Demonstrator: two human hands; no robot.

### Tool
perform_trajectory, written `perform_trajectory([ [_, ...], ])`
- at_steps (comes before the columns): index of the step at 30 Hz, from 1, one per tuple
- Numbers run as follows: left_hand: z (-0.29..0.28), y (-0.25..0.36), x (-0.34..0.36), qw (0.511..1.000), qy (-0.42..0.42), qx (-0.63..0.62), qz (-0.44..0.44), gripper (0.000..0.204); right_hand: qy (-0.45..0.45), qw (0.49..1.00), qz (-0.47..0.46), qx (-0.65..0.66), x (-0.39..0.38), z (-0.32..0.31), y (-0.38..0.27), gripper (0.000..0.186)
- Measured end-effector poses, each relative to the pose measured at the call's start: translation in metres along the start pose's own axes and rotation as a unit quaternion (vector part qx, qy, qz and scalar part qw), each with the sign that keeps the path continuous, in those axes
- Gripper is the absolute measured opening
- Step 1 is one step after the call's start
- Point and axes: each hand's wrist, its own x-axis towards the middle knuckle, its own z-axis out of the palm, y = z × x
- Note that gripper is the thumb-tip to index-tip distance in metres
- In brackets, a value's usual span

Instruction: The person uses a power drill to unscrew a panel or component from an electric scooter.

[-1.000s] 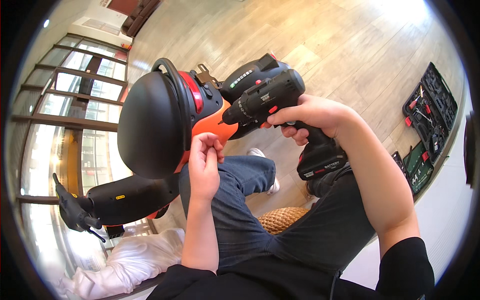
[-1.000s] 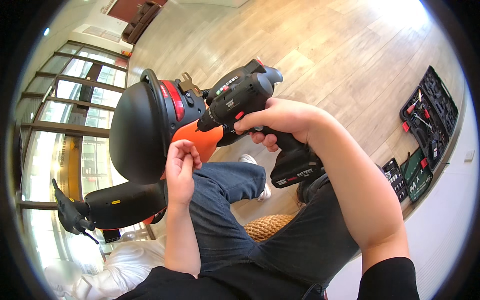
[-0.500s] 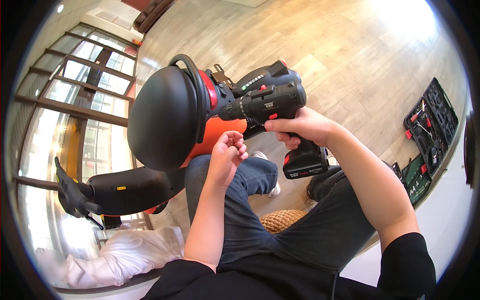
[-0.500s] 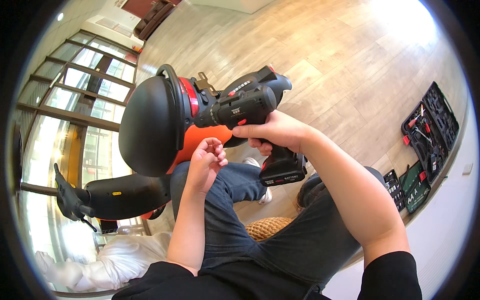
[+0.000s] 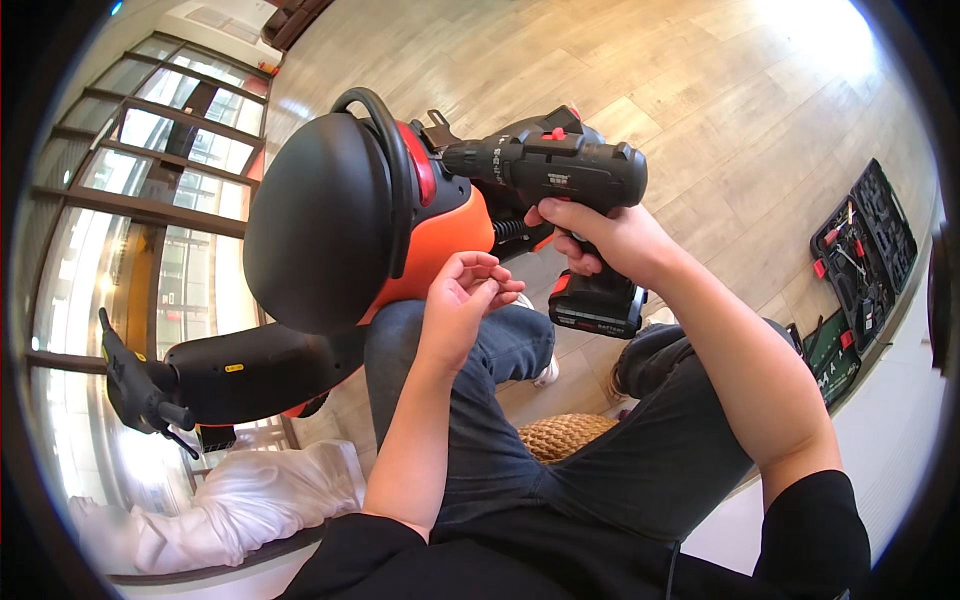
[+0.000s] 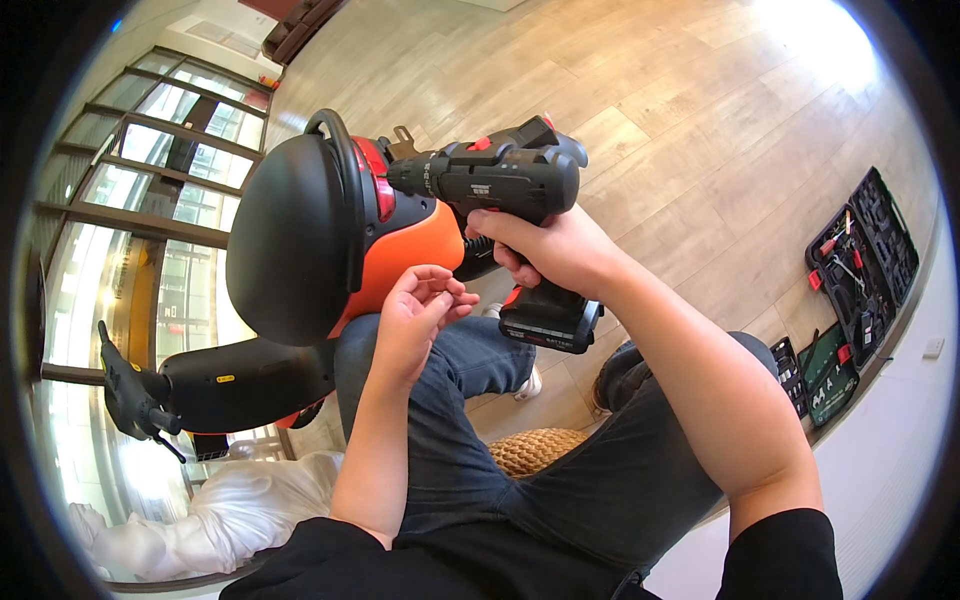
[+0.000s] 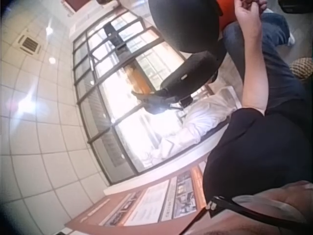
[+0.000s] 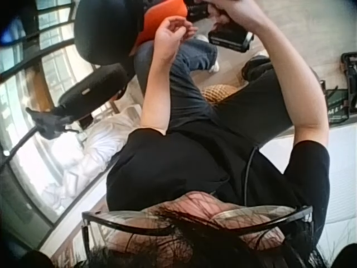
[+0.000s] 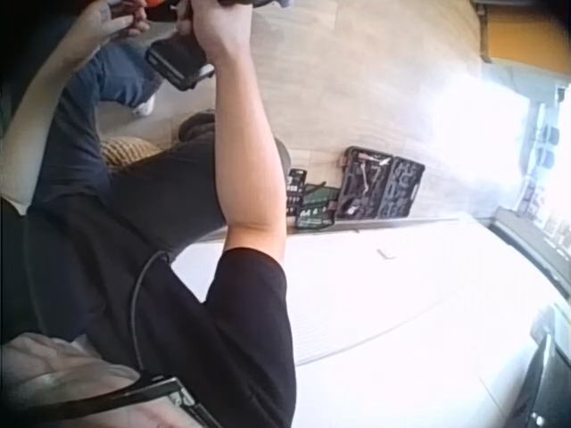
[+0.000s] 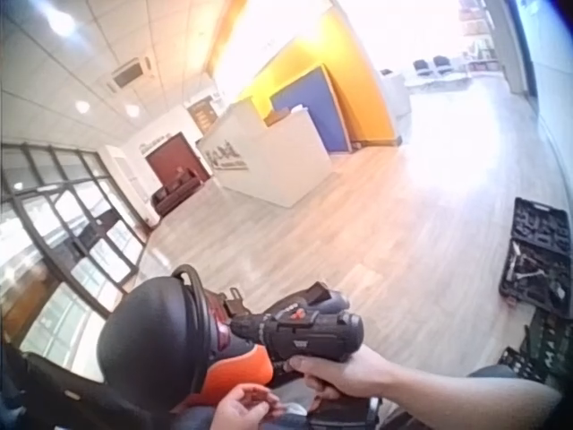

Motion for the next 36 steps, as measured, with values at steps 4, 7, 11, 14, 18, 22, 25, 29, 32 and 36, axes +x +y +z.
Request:
perform_trajectory([
  [4,0.007,0.021,-0.012,0.974,0.039,0.186,0.125,0.029,-0.007,0.997,-0.003,-0.078,0.001,-0.007,-0.008,0.025],
  [7,0.018,0.051,-0.015,0.893,-0.016,0.381,0.240,0.028,-0.005,1.000,-0.008,-0.030,0.003,-0.017,0.000,0.026],
  [11,0.018,0.110,-0.002,0.588,-0.053,0.662,0.462,0.027,0.003,0.999,-0.019,0.033,0.006,-0.015,-0.010,0.026],
  [14,0.009,0.126,0.022,0.464,-0.042,0.754,0.463,0.021,0.014,1.000,-0.014,0.002,0.003,-0.023,-0.017,0.024],
  [18,-0.001,0.132,0.028,0.486,-0.043,0.758,0.434,0.026,0.006,0.998,-0.030,-0.055,-0.002,-0.022,-0.018,0.020],
  [22,-0.007,0.123,0.031,0.523,-0.006,0.744,0.416,0.029,-0.022,0.997,-0.028,-0.065,0.001,-0.024,-0.010,0.020],
  [25,-0.009,0.117,0.032,0.512,0.059,0.741,0.431,0.032,-0.015,0.995,-0.031,-0.097,0.003,-0.020,-0.008,0.021],
  [29,-0.009,0.111,0.035,0.509,0.089,0.746,0.421,0.035,-0.037,0.997,-0.028,-0.056,0.006,-0.017,-0.002,0.022],
  [32,-0.013,0.103,0.035,0.521,0.098,0.737,0.419,0.035,-0.039,0.996,-0.019,-0.077,0.004,-0.015,0.000,0.023],
  [36,-0.019,0.089,0.033,0.504,0.127,0.731,0.443,0.038,-0.054,0.995,-0.012,-0.086,0.007,-0.016,0.007,0.024],
])
